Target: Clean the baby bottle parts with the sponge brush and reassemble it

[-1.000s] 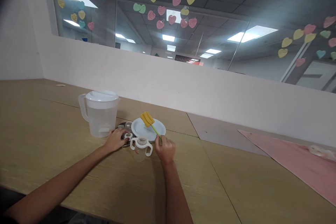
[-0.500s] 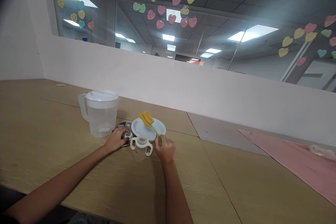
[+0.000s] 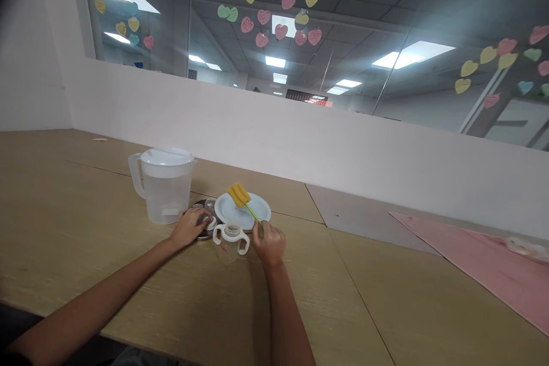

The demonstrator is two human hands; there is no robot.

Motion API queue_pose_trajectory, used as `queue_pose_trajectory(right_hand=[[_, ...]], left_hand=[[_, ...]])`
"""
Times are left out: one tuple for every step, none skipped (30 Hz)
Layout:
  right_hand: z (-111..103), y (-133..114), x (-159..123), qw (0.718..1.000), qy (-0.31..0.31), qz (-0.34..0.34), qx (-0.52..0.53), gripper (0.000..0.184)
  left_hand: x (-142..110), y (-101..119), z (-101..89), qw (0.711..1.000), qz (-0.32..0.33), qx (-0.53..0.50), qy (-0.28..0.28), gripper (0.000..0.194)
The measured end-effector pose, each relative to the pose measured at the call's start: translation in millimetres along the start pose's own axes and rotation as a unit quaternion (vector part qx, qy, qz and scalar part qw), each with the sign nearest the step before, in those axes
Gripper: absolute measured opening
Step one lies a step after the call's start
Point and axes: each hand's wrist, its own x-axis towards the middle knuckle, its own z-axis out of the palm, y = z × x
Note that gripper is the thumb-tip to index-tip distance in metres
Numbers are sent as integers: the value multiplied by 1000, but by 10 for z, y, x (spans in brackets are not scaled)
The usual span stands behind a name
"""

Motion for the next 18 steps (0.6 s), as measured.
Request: queue_pose_trajectory(right_hand=[[0,0,-1,1000,-1,1,1,35],[-1,1,-3,1000,-3,2,1,34],[0,0,-3,1000,-4,2,2,34],[0,-1,-4,1000,-4,3,1,34],[1,-2,-3,1000,-3,4,0,34],[1,-4,-2,1000,-2,4,-2,34],[1,-6,0,1000,-1,5,-3,35],[0,-8,2,1000,0,5,-4,35],[-1,-10,4,1000,1,4,-4,35],[-3,-11,6,1000,1,4,-3,35],[-5,-11,6,1000,1,4,-1,35],[-7,-11,5,1000,0,4,0,35],[-9,-9,3,1000,-1,5,0,34],[-11,-7,0,1000,-1,7,0,34],[-13,-5,-3,1000,-2,8,0,34],[-16,-3,-5,1000,-3,8,0,34],[-18,-1,-6,1000,-5,7,0,34],[-21,0,-6,1000,-7,6,1,34]], left_hand=[[3,-8,4,1000,0,-3,0,26],[6,-15,8,1000,0,-5,0,26],[10,-21,10,1000,1,-9,2,26],[13,-24,8,1000,1,-15,7,27],[14,-20,3,1000,0,-25,18,28],[13,-9,-7,999,2,-40,34,29],[6,12,-22,997,8,-59,55,31],[-8,43,-41,994,21,-80,77,32],[-29,86,-61,989,40,-102,99,33],[-57,137,-80,984,64,-121,115,34],[-93,196,-96,978,94,-137,123,34],[-134,258,-105,973,125,-150,121,35],[-178,321,-108,968,155,-162,111,35],[-221,381,-103,964,181,-172,95,36],[-262,436,-91,959,203,-182,77,36],[-297,484,-75,955,218,-193,60,37],[-326,523,-56,952,222,-207,48,38],[-349,555,-36,949,217,-225,41,41]])
